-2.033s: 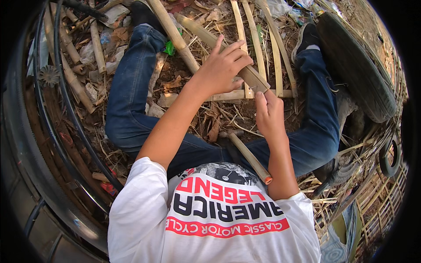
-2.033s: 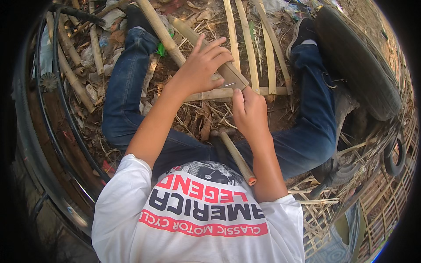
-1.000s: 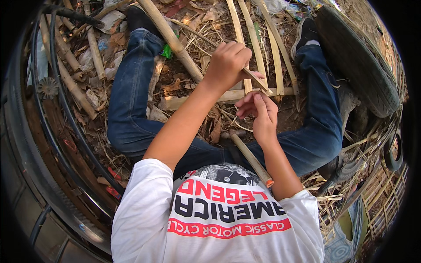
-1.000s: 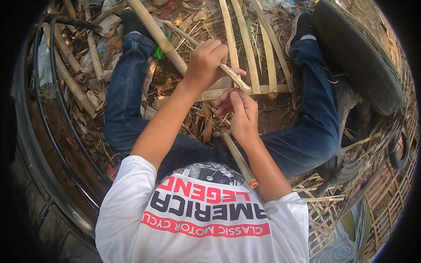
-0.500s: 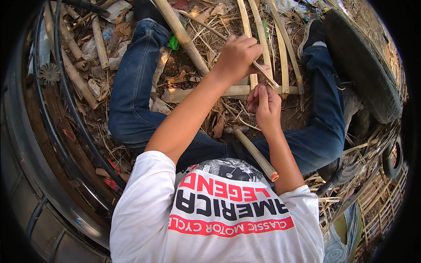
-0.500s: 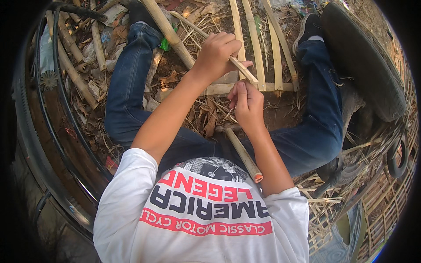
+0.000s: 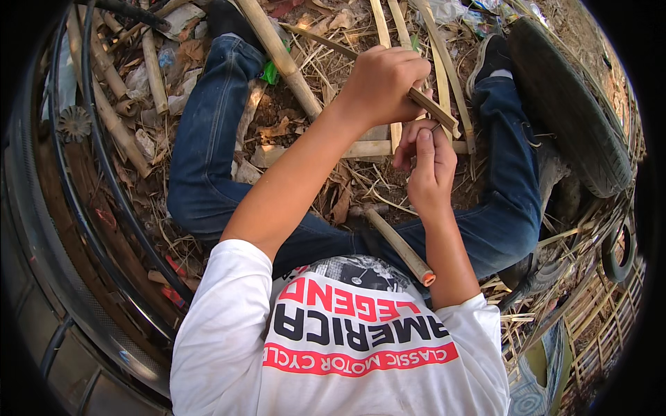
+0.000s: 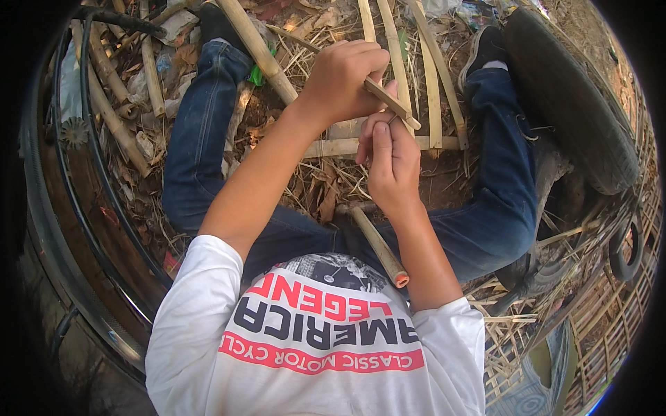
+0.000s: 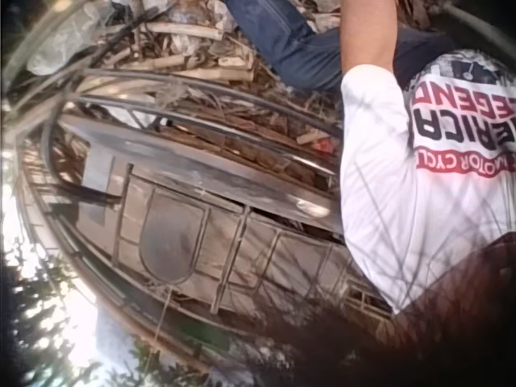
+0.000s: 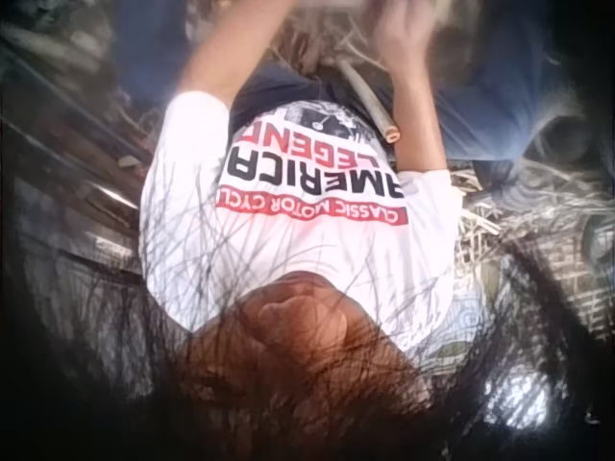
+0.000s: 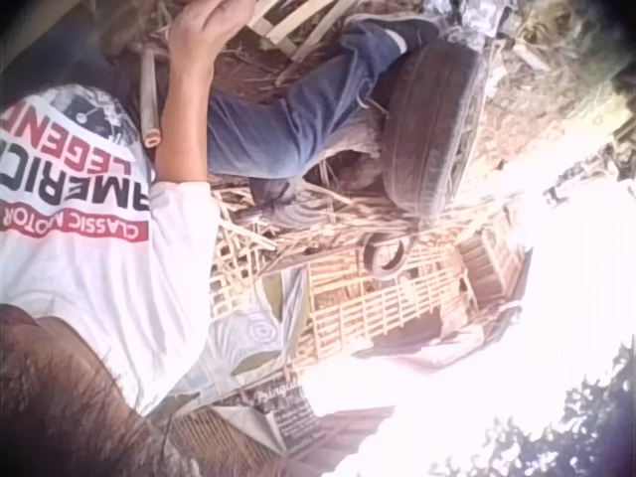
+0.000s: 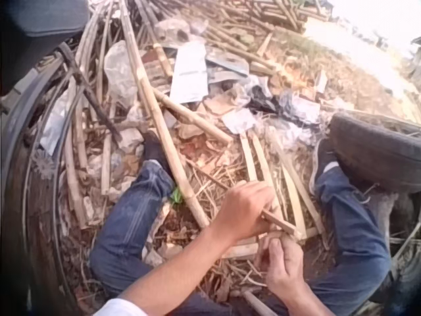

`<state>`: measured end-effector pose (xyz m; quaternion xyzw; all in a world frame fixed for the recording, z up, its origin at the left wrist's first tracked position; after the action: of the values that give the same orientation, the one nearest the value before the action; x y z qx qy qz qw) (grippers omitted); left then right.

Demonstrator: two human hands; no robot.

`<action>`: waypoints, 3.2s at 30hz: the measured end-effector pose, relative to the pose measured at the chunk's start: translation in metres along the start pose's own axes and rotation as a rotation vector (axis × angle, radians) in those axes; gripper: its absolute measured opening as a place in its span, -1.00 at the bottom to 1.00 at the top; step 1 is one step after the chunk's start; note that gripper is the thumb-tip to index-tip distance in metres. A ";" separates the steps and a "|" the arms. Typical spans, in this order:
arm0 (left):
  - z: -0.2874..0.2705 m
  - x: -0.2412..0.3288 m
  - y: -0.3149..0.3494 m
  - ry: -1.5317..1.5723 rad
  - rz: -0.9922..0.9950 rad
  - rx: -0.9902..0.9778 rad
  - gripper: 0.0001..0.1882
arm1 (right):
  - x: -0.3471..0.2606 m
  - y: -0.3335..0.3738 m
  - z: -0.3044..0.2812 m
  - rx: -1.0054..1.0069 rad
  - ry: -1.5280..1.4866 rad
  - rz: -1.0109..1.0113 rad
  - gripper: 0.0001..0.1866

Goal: The person constructs a bamboo lattice by hammering small nails into thin bamboo strips laid across larger bamboo supports while sitting on the ground.

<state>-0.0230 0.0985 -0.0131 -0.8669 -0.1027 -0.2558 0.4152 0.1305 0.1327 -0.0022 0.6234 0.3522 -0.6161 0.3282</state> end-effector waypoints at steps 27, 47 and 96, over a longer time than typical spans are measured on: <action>0.018 0.004 0.002 0.028 0.183 0.216 -0.74 | -0.015 0.010 0.000 -0.035 -0.483 0.078 -0.64; 0.019 0.012 0.005 0.031 0.204 0.220 -0.77 | -0.021 0.022 -0.007 -0.287 -1.147 0.303 -0.57; 0.073 -0.027 0.104 -0.437 0.491 -1.355 -0.55 | -0.036 0.002 -0.094 -0.388 0.355 0.354 -0.72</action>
<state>0.0211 0.0898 -0.1352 -0.9617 0.1933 0.0146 -0.1938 0.1825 0.2098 0.0361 0.6987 0.4010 -0.3522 0.4764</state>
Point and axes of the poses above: each hand's wrist, its own y-axis away from the middle knuckle, its own z-axis out of the palm, x = y × z, the point moved 2 cm from there along -y, towards the middle knuckle, and after that the axes turned 3 degrees about -z, right-handed, at the moved point
